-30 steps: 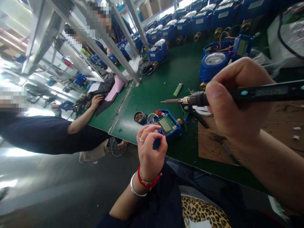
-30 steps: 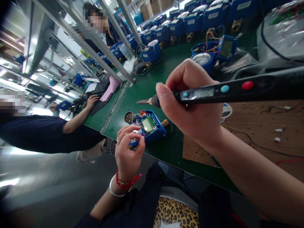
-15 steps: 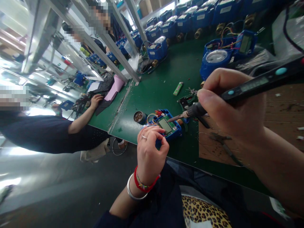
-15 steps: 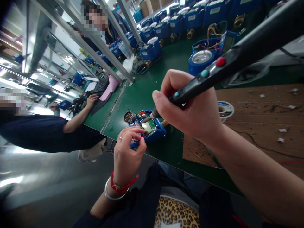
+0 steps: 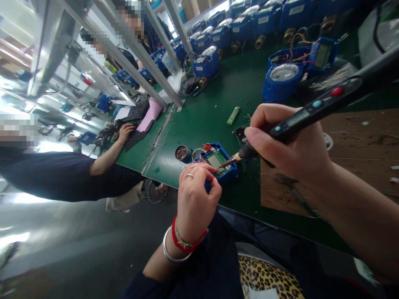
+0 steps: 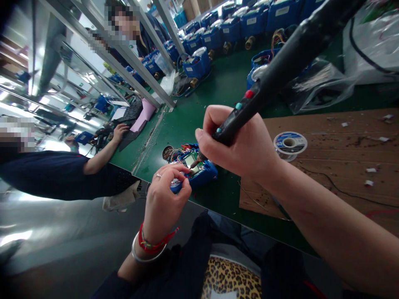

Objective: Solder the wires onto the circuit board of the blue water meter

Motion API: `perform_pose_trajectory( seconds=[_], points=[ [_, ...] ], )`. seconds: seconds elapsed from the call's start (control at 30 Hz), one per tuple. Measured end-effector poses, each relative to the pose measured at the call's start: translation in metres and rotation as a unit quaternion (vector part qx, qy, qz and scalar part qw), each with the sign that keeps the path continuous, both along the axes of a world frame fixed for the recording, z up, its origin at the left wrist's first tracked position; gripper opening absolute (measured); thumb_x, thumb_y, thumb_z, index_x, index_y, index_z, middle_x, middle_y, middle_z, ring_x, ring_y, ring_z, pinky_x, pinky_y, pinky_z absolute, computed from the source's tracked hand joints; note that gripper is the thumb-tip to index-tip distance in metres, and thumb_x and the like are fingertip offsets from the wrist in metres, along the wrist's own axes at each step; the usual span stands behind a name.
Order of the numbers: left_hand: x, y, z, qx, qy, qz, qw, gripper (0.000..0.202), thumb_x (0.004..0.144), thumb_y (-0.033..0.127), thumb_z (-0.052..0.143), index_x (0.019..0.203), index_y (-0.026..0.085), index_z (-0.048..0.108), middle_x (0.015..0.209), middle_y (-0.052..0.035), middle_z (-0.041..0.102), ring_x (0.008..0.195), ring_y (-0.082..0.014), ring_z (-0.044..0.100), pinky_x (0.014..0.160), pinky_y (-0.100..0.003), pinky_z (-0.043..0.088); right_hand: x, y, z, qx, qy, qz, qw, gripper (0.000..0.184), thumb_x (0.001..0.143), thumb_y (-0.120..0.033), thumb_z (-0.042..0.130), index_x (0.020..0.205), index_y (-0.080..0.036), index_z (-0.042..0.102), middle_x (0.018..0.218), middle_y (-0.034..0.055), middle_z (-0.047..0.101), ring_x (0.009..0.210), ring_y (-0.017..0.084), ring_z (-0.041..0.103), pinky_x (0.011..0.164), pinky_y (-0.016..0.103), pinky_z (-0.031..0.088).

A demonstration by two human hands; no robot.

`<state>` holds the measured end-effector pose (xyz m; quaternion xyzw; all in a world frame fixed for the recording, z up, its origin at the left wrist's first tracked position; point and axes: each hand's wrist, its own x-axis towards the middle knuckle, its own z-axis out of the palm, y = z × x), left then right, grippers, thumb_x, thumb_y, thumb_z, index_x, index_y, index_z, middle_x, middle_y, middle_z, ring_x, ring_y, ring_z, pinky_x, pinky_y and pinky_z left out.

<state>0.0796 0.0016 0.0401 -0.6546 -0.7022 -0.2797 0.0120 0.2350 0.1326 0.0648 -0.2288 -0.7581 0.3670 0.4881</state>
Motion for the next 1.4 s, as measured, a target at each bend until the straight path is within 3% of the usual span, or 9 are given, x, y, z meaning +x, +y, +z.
perform_pose_trajectory(
  seconds=[0.3, 1.4],
  points=[
    [0.0, 0.003, 0.005, -0.038, 0.006, 0.0, 0.999, 0.014, 0.079, 0.008, 0.055, 0.075, 0.02, 0.049, 0.091, -0.0058, 0.065, 0.094, -0.0221, 0.059, 0.091, -0.044, 0.047, 0.0, 0.002, -0.002, 0.01, -0.023, -0.01, 1.0, 0.026, 0.081, -0.021, 0.056, 0.059, -0.02, 0.043, 0.052, -0.0044, 0.039, 0.049, 0.009, 0.033, 0.049, 0.029, 0.026],
    [0.0, 0.002, 0.003, -0.035, -0.008, -0.005, 0.999, 0.013, 0.081, 0.008, 0.056, 0.076, 0.02, 0.052, 0.095, -0.005, 0.065, 0.098, -0.0205, 0.059, 0.093, -0.043, 0.046, -0.01, 0.004, -0.014, 0.019, -0.069, 0.051, 0.996, 0.025, 0.079, -0.023, 0.055, 0.06, -0.02, 0.038, 0.051, -0.0065, 0.033, 0.051, 0.009, 0.027, 0.054, 0.026, 0.028]
  ],
)
